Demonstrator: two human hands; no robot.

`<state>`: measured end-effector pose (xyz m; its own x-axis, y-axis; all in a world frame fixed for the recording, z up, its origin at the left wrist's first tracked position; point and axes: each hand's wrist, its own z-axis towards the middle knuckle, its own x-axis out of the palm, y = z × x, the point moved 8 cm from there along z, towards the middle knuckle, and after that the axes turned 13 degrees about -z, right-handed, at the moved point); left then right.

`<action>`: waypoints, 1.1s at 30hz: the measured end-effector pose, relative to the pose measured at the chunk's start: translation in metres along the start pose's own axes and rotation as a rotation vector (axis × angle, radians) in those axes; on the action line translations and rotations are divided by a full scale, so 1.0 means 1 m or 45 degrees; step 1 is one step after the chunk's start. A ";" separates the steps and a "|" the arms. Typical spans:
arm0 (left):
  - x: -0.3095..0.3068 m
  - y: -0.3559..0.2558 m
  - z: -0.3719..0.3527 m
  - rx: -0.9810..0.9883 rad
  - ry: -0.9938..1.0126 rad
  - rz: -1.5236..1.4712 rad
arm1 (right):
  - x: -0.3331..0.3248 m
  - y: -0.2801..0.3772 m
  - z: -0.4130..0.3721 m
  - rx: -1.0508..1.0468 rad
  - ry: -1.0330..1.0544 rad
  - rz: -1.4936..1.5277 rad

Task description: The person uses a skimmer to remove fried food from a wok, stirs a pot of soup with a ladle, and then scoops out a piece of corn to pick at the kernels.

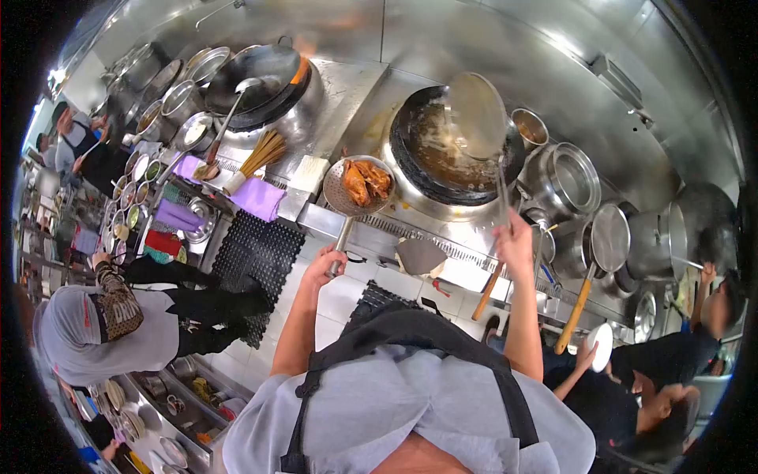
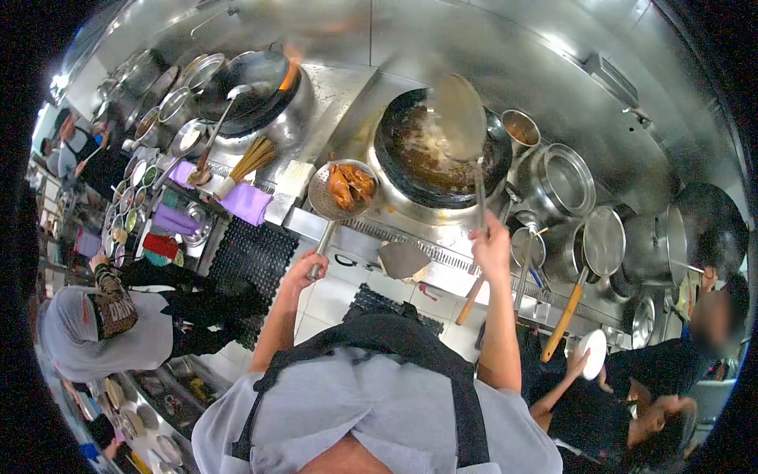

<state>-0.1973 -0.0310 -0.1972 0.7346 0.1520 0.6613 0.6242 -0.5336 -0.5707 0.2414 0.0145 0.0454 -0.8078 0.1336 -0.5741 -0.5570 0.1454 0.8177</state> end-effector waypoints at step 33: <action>-0.148 0.170 -0.072 -0.310 -0.524 0.710 | 0.001 -0.016 -0.010 0.143 0.365 0.279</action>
<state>-0.2191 -0.2045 -0.3568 0.9961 0.0785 0.0409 0.0871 -0.7851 -0.6132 0.2474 0.0026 0.0318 -0.9354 -0.1041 -0.3379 -0.3534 0.2523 0.9008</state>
